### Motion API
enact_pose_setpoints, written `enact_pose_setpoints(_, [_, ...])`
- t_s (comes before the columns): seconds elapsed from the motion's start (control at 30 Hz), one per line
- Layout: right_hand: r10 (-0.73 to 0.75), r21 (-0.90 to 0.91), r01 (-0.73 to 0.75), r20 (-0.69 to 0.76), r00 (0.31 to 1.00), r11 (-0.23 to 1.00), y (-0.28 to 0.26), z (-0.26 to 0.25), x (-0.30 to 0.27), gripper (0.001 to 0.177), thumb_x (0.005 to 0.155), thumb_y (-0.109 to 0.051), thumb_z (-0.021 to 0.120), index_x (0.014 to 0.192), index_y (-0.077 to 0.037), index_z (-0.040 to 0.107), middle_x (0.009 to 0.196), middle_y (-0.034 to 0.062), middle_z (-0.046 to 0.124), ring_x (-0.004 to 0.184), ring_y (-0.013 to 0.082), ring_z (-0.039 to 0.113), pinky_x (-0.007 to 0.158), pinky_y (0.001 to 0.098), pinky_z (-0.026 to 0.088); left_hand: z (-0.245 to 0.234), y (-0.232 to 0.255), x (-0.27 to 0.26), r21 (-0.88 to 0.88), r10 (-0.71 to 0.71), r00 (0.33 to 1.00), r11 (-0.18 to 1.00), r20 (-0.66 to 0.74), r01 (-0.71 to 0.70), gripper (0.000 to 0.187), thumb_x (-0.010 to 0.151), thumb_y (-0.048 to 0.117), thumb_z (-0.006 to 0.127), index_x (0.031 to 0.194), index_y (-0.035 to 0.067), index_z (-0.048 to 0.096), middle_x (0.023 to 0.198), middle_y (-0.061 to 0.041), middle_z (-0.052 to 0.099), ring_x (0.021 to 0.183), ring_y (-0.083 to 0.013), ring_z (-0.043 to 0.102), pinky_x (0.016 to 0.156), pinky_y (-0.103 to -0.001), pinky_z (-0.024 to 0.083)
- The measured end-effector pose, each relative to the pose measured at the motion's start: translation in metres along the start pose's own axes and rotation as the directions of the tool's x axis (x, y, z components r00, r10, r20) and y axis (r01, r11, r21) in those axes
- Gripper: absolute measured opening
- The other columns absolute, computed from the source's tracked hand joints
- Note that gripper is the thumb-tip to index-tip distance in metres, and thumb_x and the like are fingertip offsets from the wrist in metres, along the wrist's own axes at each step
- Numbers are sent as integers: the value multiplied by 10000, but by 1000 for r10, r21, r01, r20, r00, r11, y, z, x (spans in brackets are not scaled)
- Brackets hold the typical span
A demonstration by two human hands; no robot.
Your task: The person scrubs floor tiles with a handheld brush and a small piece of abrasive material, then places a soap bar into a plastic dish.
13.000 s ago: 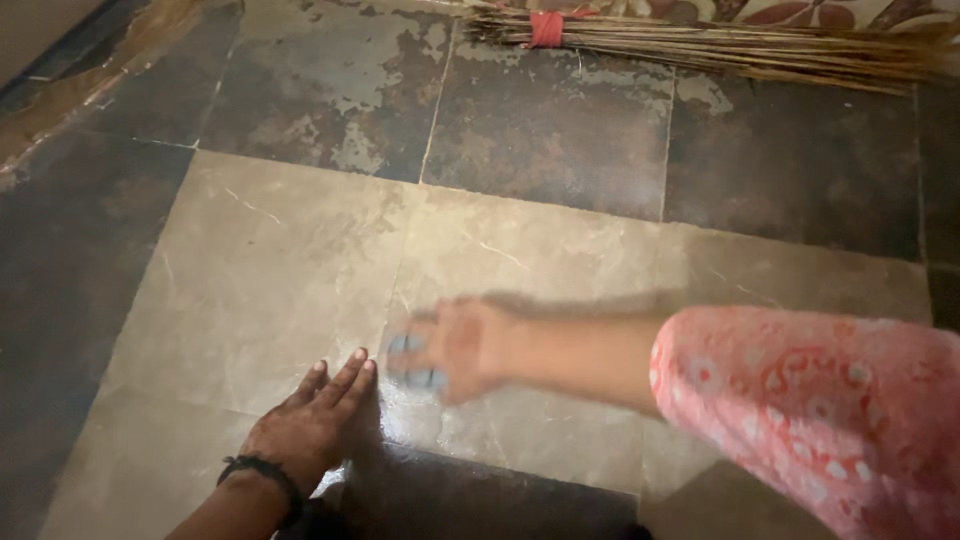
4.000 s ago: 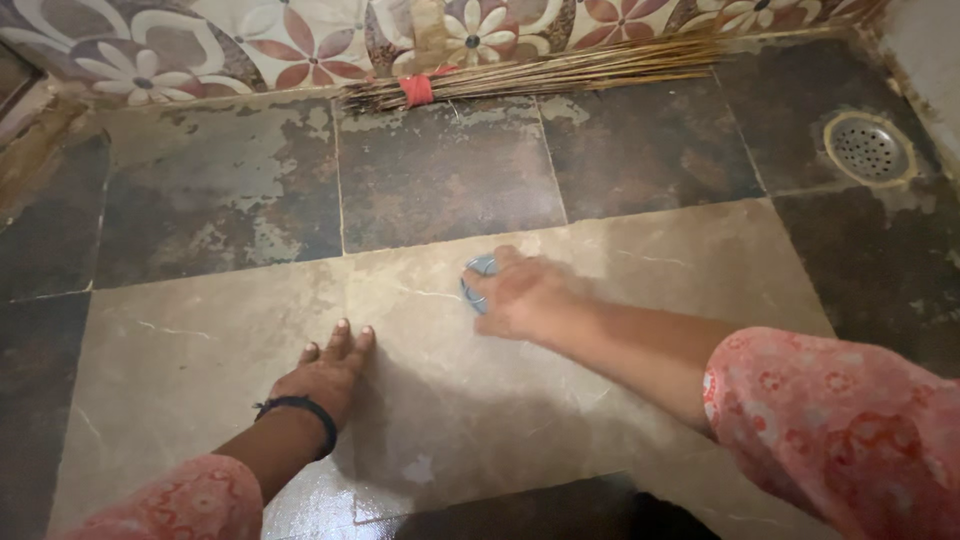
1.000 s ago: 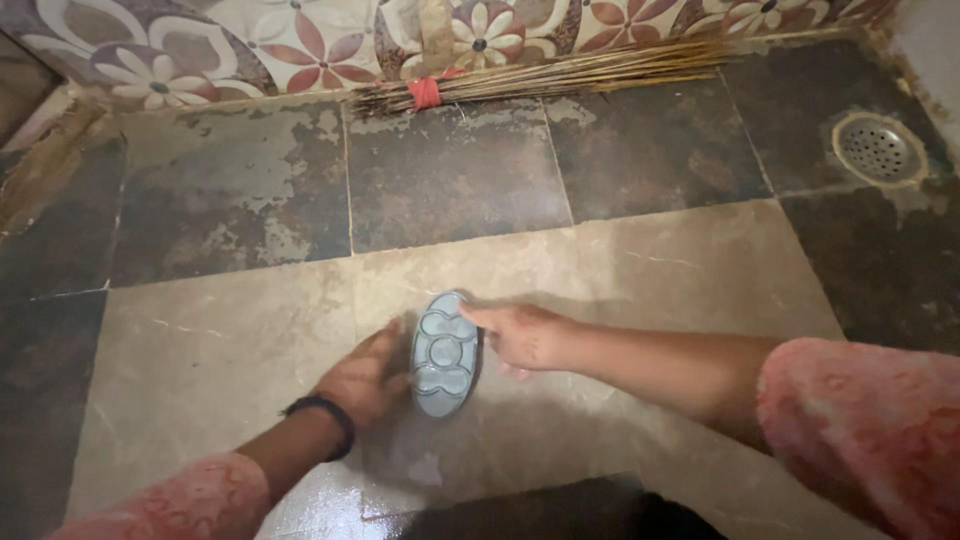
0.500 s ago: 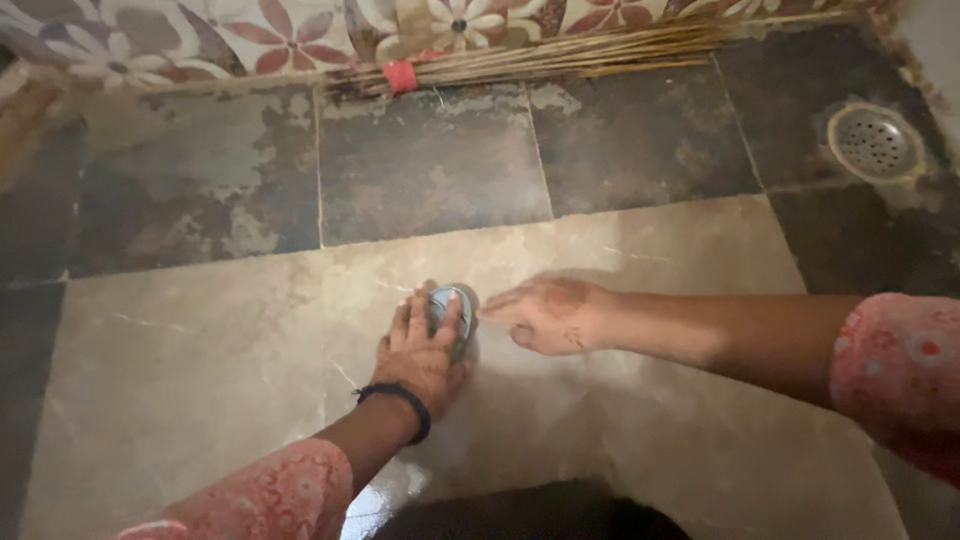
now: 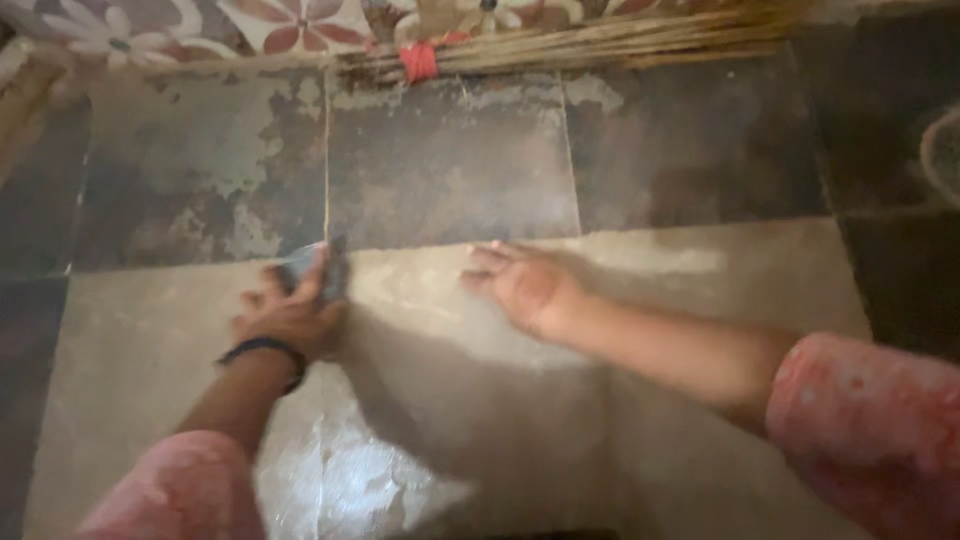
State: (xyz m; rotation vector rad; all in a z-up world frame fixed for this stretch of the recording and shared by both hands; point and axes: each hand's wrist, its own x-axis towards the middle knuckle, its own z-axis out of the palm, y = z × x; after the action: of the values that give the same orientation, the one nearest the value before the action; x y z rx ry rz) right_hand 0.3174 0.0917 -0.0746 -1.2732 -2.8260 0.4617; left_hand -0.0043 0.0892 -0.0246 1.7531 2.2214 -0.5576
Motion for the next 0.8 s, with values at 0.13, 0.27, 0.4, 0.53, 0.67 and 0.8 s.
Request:
enact_pose_setpoints(0.13, [167,11,-170,151,974,985,-21,-17,-2,687,871,-34,526,1492,-325,493,1693,16,268,1495,273,277,1147,444,296,-13,-33,24,19,-169,979,986,116,168,840,864,723,534,1556,649,64,1675,-146,100,1468,-502,262,1160,-633,280])
enact_pose_setpoints(0.27, [101,-8,-100,146,984,995,-20,-21,5,643,887,-37,530,1476,-289,473,1644,48,284,1485,306,312,1155,396,339,-8,2,9,-100,-240,971,966,1,239,789,879,705,513,1559,634,120,1633,-193,181,1428,-512,294,1121,-627,306])
enact_pose_setpoints(0.4, [56,15,-57,63,996,998,-11,-7,3,610,871,-35,541,1434,-272,540,1624,58,351,1479,270,356,1166,360,357,0,60,-36,-14,-35,991,999,-126,34,805,824,628,632,1537,603,260,1524,-181,382,1333,-409,474,1010,-557,466])
enact_pose_setpoints(0.53, [-1,164,10,-55,999,986,9,-1,-5,617,870,12,522,1424,-250,587,1579,84,416,1423,257,408,1140,364,363,11,129,-100,1,204,961,978,-188,-208,692,840,561,630,1488,544,388,1374,-179,482,1176,-386,548,954,-509,499])
enact_pose_setpoints(0.67, [148,146,-139,-48,988,979,43,4,-37,510,875,-31,551,1319,-255,663,1573,13,472,1442,217,434,1173,348,360,12,134,-102,-39,385,870,909,-308,-416,727,816,551,625,1514,526,427,1352,-202,486,1127,-401,550,901,-523,501])
enact_pose_setpoints(0.8, [177,160,-153,-150,973,975,63,7,-97,565,807,-59,614,1353,-203,638,1533,65,485,1423,254,430,1167,357,336,-10,112,-48,25,381,887,921,-260,-388,700,831,624,592,1496,542,387,1336,-220,479,1209,-399,529,949,-521,493])
